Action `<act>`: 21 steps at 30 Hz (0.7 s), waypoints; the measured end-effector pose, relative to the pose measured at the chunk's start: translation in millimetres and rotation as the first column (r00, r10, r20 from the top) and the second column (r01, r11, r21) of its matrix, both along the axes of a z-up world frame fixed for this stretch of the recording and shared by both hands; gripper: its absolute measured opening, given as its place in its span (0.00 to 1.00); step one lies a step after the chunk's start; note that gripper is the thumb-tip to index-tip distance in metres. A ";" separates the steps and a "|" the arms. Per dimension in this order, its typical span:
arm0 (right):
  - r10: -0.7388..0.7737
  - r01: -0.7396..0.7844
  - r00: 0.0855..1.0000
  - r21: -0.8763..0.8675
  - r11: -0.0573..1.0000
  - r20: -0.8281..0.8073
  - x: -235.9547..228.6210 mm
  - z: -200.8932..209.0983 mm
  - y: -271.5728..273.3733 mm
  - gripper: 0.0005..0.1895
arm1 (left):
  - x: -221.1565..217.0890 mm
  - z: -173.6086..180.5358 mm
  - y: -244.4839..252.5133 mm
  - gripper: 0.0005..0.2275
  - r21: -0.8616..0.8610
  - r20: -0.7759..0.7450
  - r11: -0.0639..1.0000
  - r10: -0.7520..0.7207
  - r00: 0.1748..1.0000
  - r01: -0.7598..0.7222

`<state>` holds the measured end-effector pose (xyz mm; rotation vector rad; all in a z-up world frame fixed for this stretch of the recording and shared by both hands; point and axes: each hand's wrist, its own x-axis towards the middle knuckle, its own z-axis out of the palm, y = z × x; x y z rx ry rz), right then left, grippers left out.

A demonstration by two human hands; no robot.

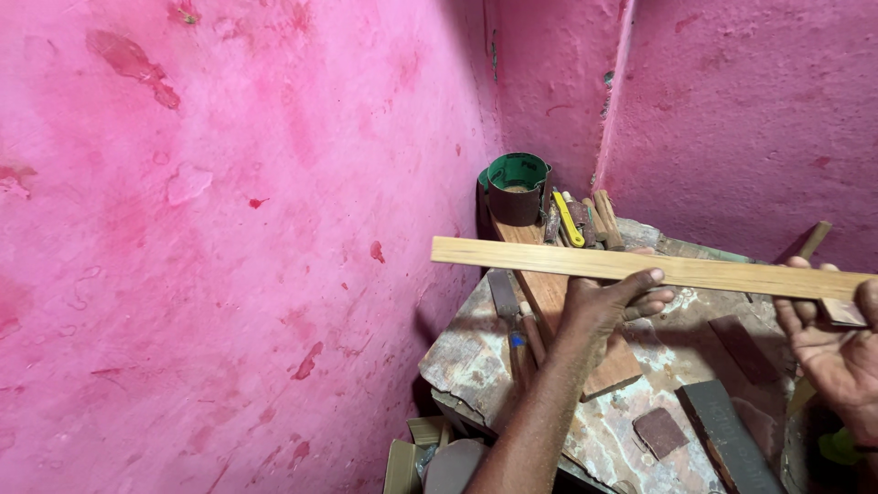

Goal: The person sands a long wooden stick using a sanding block, holding the wood vertically and rubbing the block along its length. The person occasionally rotates the wood to sand different sides and briefly inspects the surface.

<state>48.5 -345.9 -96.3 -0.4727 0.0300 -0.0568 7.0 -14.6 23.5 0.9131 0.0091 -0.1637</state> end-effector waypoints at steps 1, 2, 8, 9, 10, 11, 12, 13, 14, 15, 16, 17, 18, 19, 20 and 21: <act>0.016 -0.015 1.000 -0.023 1.000 0.020 -6.1 8.3 9.8 0.20 | -0.5 -3.1 -2.4 0.21 -0.012 0.009 1.000 -0.010 1.000 0.010; 0.016 -0.015 1.000 -0.067 0.998 0.008 -12.0 17.8 18.5 0.20 | -0.5 -5.6 -5.4 0.21 -0.025 0.019 0.999 -0.022 1.000 0.022; 0.011 -0.036 0.994 -0.223 0.974 -0.112 -37.5 65.1 57.5 0.18 | 1.1 -10.9 -12.2 0.21 -0.018 0.032 0.999 -0.026 0.999 0.026; 0.035 -0.052 0.996 -0.213 0.976 -0.086 -38.7 68.4 59.6 0.17 | 1.1 -10.8 -12.1 0.21 -0.032 0.039 0.999 -0.022 0.999 0.023; 0.058 -0.069 0.997 -0.202 0.977 -0.060 -38.9 70.3 60.4 0.15 | 1.2 -10.3 -11.7 0.20 -0.029 0.036 0.999 -0.019 0.999 0.020; 0.061 -0.069 0.997 -0.170 0.983 -0.054 -38.5 70.8 59.7 0.14 | 1.6 -9.3 -11.1 0.20 -0.027 0.034 1.000 -0.016 0.999 0.017; 0.065 -0.071 0.997 -0.139 0.988 -0.049 -37.1 70.1 57.9 0.13 | 2.0 -8.3 -10.7 0.20 -0.025 0.031 1.000 -0.012 0.999 0.013; 0.069 -0.074 0.997 -0.108 0.991 -0.043 -36.0 68.0 55.4 0.12 | 2.4 -7.0 -10.4 0.20 -0.031 0.030 0.999 -0.018 0.999 0.019; 0.054 -0.063 0.997 -0.158 0.985 -0.062 -34.3 65.0 52.9 0.13 | 3.1 -5.3 -9.6 0.20 -0.036 0.029 0.999 -0.023 0.999 0.024; 0.038 -0.054 0.996 -0.209 0.976 -0.081 -32.4 61.8 49.7 0.13 | 3.7 -3.3 -8.7 0.20 -0.042 0.029 0.999 -0.027 0.999 0.028; 0.022 -0.047 0.995 -0.259 0.965 -0.098 -30.1 58.3 46.6 0.14 | 4.4 -1.0 -7.3 0.19 -0.032 0.025 0.999 -0.017 1.000 0.018; 0.034 -0.052 0.996 -0.230 0.972 -0.082 -27.8 54.5 43.7 0.15 | 5.1 1.6 -5.7 0.19 -0.022 0.020 1.000 -0.007 1.000 0.007; 0.044 -0.056 0.997 -0.201 0.978 -0.065 -25.5 50.7 40.3 0.15 | 5.7 4.1 -4.3 0.19 -0.013 0.016 1.000 0.003 1.000 -0.002; 0.054 -0.061 0.997 -0.173 0.983 -0.048 -23.5 46.6 37.1 0.15 | 6.4 6.7 -1.9 0.18 0.002 0.005 0.999 0.034 0.999 -0.034; 0.045 -0.054 0.998 -0.186 0.981 -0.052 -21.4 42.7 33.6 0.15 | 7.1 9.4 1.2 0.18 0.016 -0.005 0.998 0.065 0.998 -0.065; 0.036 -0.047 0.998 -0.199 0.979 -0.056 -19.0 39.2 29.2 0.14 | 7.7 12.0 5.0 0.18 0.031 -0.014 0.995 0.096 0.995 -0.095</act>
